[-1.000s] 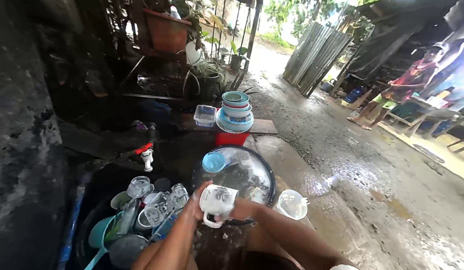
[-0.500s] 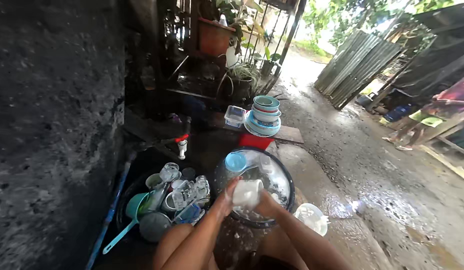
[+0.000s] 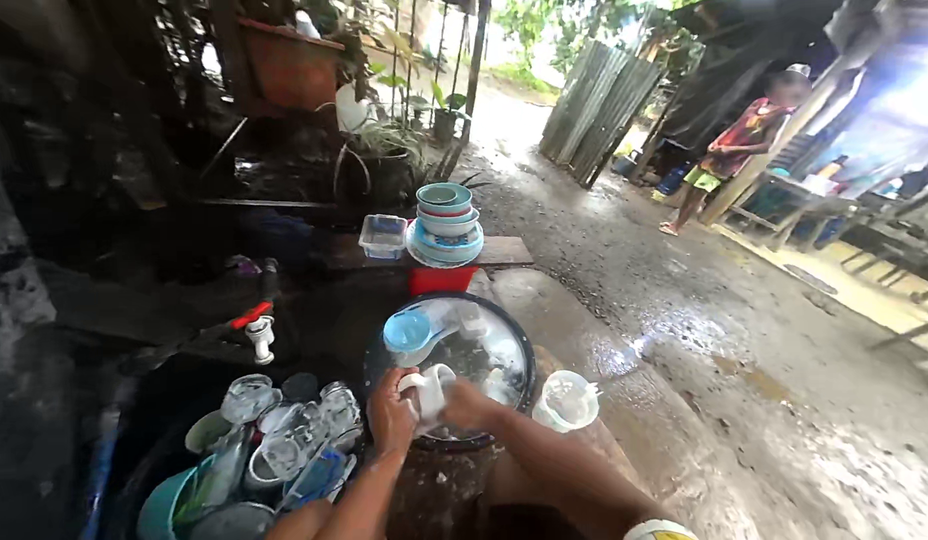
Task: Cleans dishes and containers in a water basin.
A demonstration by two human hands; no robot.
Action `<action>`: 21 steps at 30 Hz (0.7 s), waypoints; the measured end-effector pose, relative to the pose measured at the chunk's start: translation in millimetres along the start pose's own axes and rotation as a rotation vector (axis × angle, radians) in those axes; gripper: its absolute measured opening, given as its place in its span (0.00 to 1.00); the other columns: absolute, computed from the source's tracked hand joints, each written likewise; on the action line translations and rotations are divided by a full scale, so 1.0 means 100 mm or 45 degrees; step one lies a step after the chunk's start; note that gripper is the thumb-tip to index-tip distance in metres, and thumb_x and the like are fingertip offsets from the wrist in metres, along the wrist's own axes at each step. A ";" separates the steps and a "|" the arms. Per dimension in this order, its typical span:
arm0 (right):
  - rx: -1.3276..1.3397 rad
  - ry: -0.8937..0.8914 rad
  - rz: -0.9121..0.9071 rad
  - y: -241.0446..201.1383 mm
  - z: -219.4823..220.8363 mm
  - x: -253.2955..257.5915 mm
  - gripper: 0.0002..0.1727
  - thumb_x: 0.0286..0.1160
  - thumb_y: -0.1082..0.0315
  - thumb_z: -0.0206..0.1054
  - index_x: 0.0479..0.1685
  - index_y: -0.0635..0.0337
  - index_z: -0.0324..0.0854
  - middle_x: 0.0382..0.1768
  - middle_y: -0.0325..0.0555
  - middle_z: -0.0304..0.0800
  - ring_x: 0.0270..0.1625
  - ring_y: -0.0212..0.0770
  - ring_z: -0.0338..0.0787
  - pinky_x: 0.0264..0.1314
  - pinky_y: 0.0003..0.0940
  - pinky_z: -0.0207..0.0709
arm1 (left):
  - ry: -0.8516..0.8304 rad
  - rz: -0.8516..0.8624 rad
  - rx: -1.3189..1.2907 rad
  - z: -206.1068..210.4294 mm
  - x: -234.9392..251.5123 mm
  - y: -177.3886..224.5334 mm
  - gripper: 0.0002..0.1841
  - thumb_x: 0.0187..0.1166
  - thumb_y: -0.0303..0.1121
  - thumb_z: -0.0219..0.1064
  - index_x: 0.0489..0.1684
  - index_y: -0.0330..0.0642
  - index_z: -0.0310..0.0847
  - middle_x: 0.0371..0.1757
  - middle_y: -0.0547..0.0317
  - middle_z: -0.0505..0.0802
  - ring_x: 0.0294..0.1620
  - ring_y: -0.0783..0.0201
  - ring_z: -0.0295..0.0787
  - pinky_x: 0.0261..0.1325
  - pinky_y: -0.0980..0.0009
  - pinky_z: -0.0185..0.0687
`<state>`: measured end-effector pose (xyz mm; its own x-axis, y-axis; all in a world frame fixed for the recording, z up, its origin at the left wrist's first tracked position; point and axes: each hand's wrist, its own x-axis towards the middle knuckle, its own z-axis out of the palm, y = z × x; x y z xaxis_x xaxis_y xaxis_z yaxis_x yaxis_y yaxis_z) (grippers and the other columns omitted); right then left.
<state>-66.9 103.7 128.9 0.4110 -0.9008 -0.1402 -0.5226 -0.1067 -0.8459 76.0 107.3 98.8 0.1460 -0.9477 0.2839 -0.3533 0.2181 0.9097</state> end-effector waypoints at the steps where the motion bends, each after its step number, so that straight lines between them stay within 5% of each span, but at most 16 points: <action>1: 0.201 0.191 0.072 -0.10 0.03 -0.01 0.23 0.66 0.78 0.75 0.62 0.76 0.81 0.54 0.63 0.90 0.58 0.48 0.89 0.68 0.47 0.80 | 0.034 0.118 -0.013 -0.02 0.02 0.00 0.10 0.75 0.20 0.63 0.46 0.21 0.87 0.49 0.32 0.92 0.55 0.42 0.90 0.65 0.45 0.80; 3: 0.187 0.346 0.115 -0.25 0.14 -0.06 0.20 0.71 0.71 0.75 0.60 0.74 0.83 0.55 0.60 0.91 0.60 0.47 0.88 0.69 0.46 0.79 | 0.025 0.115 -0.036 -0.10 0.10 0.00 0.11 0.81 0.27 0.64 0.43 0.22 0.85 0.46 0.34 0.93 0.53 0.45 0.92 0.63 0.48 0.82; 6: -0.687 -0.051 -0.176 -0.17 0.25 -0.14 0.23 0.72 0.61 0.74 0.55 0.75 0.87 0.57 0.69 0.91 0.66 0.64 0.88 0.71 0.63 0.76 | -0.036 -0.117 0.023 -0.21 0.16 0.00 0.17 0.84 0.37 0.67 0.37 0.26 0.83 0.38 0.41 0.91 0.44 0.52 0.89 0.55 0.49 0.82; 9: -1.003 -0.338 -0.321 0.09 0.27 0.03 0.22 0.79 0.66 0.68 0.67 0.71 0.82 0.68 0.67 0.85 0.75 0.65 0.81 0.79 0.64 0.69 | 0.012 0.052 0.157 -0.10 0.00 0.03 0.15 0.77 0.34 0.72 0.35 0.24 0.86 0.41 0.34 0.93 0.49 0.40 0.92 0.58 0.41 0.82; 11: -0.499 -0.207 -0.131 0.16 0.32 0.07 0.22 0.74 0.73 0.70 0.65 0.75 0.81 0.65 0.65 0.87 0.73 0.55 0.84 0.80 0.54 0.71 | 0.107 0.140 0.096 0.00 -0.04 -0.03 0.13 0.77 0.30 0.71 0.38 0.22 0.86 0.45 0.32 0.93 0.53 0.39 0.92 0.63 0.43 0.82; 13: 0.465 0.209 0.180 -0.09 0.40 0.01 0.16 0.72 0.84 0.64 0.59 0.78 0.78 0.46 0.56 0.88 0.49 0.39 0.88 0.58 0.36 0.82 | 0.170 0.208 -0.002 0.00 0.02 -0.10 0.14 0.75 0.30 0.71 0.37 0.21 0.85 0.44 0.32 0.93 0.52 0.42 0.92 0.61 0.47 0.83; 15: 0.996 0.504 0.453 -0.37 0.47 -0.03 0.11 0.80 0.79 0.59 0.57 0.66 0.77 0.39 0.45 0.84 0.38 0.35 0.83 0.44 0.33 0.81 | 0.086 0.258 -0.059 -0.03 0.07 -0.10 0.14 0.72 0.31 0.72 0.35 0.22 0.85 0.44 0.36 0.94 0.52 0.44 0.93 0.62 0.49 0.84; 16: 0.886 0.510 0.435 -0.38 0.55 -0.09 0.12 0.79 0.79 0.60 0.59 0.69 0.77 0.42 0.48 0.84 0.43 0.37 0.84 0.49 0.34 0.80 | -0.024 0.179 -0.046 -0.09 0.09 -0.06 0.14 0.74 0.32 0.73 0.36 0.24 0.85 0.43 0.38 0.94 0.51 0.48 0.93 0.62 0.49 0.84; 18: 0.020 0.196 0.110 -0.18 0.64 -0.25 0.17 0.73 0.79 0.68 0.58 0.82 0.81 0.55 0.67 0.90 0.63 0.53 0.89 0.73 0.48 0.78 | -0.342 -0.080 0.129 -0.23 0.19 0.06 0.15 0.78 0.36 0.74 0.36 0.28 0.83 0.38 0.42 0.91 0.44 0.51 0.88 0.54 0.50 0.80; 21: -1.055 -0.508 -0.230 -0.21 0.53 -0.14 0.18 0.75 0.71 0.70 0.62 0.66 0.84 0.65 0.67 0.86 0.71 0.68 0.83 0.70 0.69 0.74 | -0.750 -0.381 0.499 -0.23 0.26 0.06 0.18 0.84 0.39 0.69 0.51 0.27 0.83 0.51 0.28 0.90 0.59 0.34 0.87 0.65 0.37 0.76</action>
<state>-22.2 141.2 121.3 0.6832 -0.6470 -0.3385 -0.7286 -0.6350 -0.2569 98.6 89.6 118.9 -0.1905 -0.9451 -0.2657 -0.6939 -0.0618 0.7174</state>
